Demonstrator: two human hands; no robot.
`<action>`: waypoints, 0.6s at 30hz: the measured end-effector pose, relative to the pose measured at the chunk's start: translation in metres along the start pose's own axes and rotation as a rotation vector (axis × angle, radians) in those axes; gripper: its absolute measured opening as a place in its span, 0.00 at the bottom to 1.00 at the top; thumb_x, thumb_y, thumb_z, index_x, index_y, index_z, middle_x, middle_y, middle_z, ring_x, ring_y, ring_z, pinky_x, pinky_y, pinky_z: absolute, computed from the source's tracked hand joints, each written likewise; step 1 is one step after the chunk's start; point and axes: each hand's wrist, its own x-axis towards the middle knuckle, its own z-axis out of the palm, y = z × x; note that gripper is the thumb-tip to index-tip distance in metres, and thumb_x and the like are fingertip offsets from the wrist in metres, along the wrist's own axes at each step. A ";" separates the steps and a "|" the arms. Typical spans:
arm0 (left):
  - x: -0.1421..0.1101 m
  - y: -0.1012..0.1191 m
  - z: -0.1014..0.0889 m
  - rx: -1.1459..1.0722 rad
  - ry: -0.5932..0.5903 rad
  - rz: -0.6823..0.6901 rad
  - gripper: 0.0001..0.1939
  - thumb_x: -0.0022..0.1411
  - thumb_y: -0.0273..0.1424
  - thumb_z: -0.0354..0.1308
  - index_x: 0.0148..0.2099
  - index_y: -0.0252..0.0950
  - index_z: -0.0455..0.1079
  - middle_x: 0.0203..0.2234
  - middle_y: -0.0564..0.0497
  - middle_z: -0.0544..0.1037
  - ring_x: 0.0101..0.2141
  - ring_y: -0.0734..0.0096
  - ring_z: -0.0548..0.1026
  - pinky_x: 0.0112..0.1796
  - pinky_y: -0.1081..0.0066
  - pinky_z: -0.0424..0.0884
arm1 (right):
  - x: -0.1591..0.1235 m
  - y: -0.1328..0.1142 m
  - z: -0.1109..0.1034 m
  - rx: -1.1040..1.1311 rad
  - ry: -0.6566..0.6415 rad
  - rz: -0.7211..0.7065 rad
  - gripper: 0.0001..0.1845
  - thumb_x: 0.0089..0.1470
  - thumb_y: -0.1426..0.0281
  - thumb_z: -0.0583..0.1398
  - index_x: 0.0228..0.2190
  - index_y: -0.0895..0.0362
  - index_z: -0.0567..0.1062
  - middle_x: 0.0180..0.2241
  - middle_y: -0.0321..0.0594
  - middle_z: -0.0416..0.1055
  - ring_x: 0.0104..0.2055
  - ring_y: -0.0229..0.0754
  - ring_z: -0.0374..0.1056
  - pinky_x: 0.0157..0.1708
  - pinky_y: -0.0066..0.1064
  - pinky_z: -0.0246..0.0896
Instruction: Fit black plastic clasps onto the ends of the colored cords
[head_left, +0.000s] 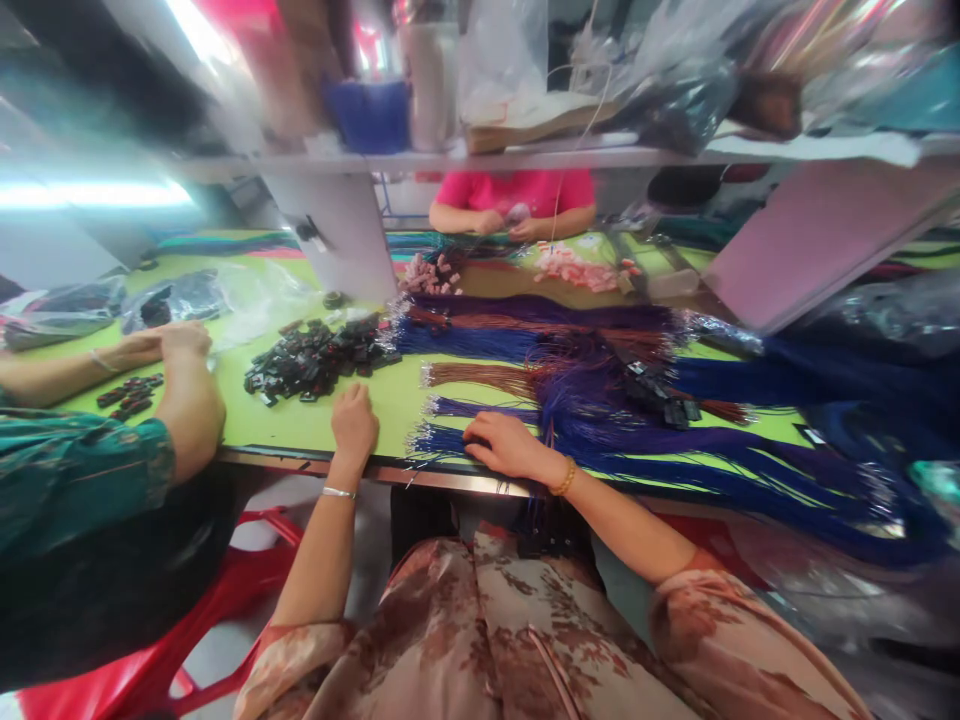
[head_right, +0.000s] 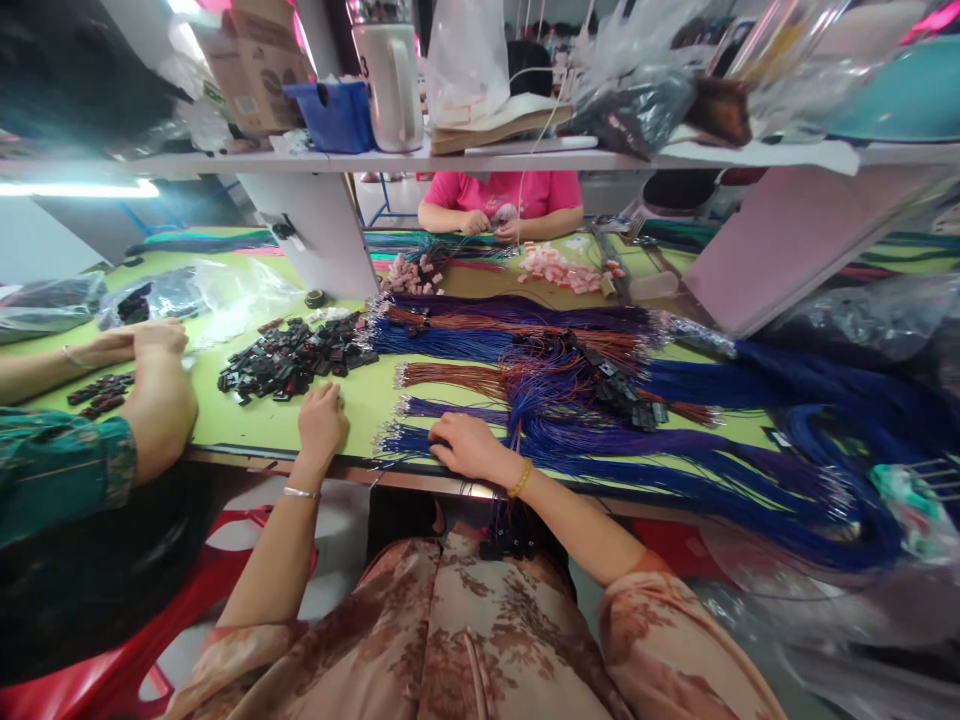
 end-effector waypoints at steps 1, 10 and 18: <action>-0.001 -0.003 0.000 0.027 -0.007 -0.028 0.18 0.60 0.23 0.45 0.48 0.31 0.70 0.48 0.33 0.72 0.50 0.48 0.67 0.49 0.54 0.61 | 0.004 -0.002 0.007 -0.034 -0.034 0.021 0.10 0.57 0.65 0.58 0.36 0.57 0.76 0.35 0.44 0.72 0.37 0.42 0.66 0.35 0.30 0.55; -0.019 -0.015 -0.013 0.015 -0.024 -0.121 0.12 0.59 0.32 0.52 0.44 0.37 0.71 0.35 0.43 0.75 0.38 0.56 0.71 0.39 0.63 0.63 | 0.012 -0.001 0.017 -0.038 -0.044 0.047 0.08 0.58 0.72 0.54 0.31 0.58 0.73 0.33 0.43 0.71 0.33 0.39 0.64 0.32 0.29 0.50; -0.029 -0.020 -0.025 -0.059 -0.130 -0.101 0.09 0.58 0.35 0.53 0.35 0.38 0.72 0.33 0.46 0.72 0.34 0.63 0.71 0.37 0.66 0.64 | 0.022 0.021 0.003 0.282 0.005 0.105 0.04 0.51 0.72 0.56 0.27 0.58 0.70 0.25 0.34 0.68 0.25 0.33 0.57 0.27 0.25 0.48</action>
